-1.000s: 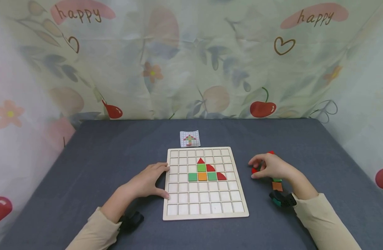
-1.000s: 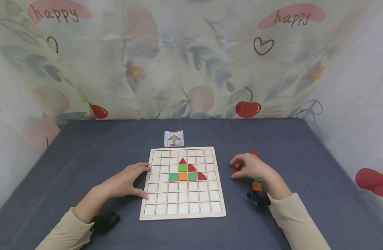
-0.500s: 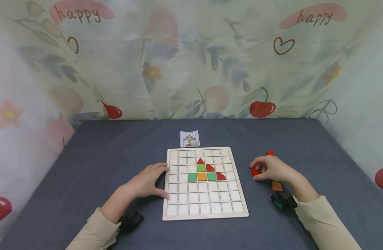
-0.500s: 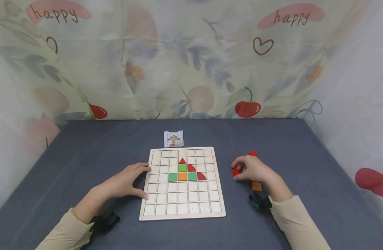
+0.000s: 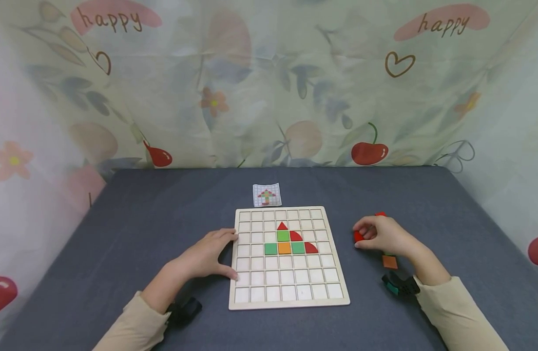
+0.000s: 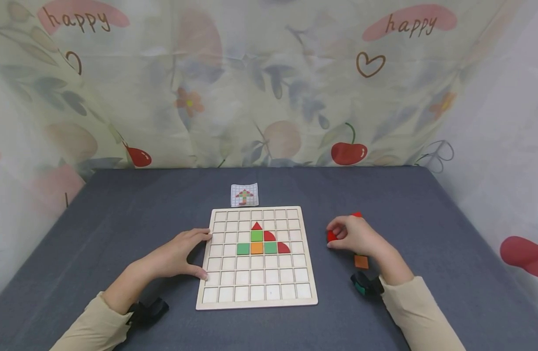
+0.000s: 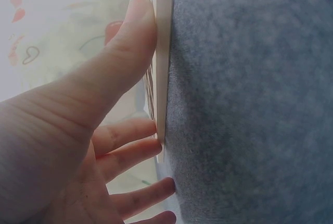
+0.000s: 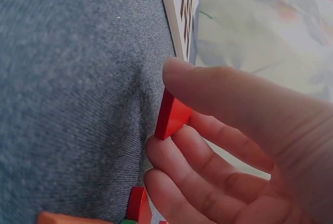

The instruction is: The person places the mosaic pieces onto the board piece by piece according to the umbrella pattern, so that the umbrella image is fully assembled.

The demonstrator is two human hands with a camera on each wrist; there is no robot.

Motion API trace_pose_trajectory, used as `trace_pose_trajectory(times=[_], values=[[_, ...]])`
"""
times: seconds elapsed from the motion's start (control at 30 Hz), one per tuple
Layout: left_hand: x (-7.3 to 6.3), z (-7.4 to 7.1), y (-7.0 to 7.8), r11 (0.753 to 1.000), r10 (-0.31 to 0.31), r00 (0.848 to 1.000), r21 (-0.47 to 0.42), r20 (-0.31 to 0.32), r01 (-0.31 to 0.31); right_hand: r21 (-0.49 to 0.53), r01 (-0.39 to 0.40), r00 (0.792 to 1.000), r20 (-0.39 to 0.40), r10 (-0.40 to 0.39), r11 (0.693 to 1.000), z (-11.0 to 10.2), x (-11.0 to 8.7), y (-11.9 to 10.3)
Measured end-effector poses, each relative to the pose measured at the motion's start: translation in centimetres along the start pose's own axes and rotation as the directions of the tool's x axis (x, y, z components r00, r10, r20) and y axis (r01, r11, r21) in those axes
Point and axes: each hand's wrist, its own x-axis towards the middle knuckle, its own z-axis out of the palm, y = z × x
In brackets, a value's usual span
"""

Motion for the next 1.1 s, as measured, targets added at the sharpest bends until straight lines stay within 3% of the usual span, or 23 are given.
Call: trace_pose_trajectory(times=[0.7, 1.1], values=[[0.03, 0.16, -0.14, 1.000, -0.017, 1.000, -0.003, -0.001, 0.017, -0.003, 0.010, 0.999, -0.048, -0.010, 1.000, 0.48, 0.05, 0.42], [-0.01, 0.04, -0.05, 1.000, -0.017, 1.000, -0.001, 0.006, 0.017, 0.087, 0.019, 0.999, -0.043, -0.015, 0.996, 0.51, 0.02, -0.49]])
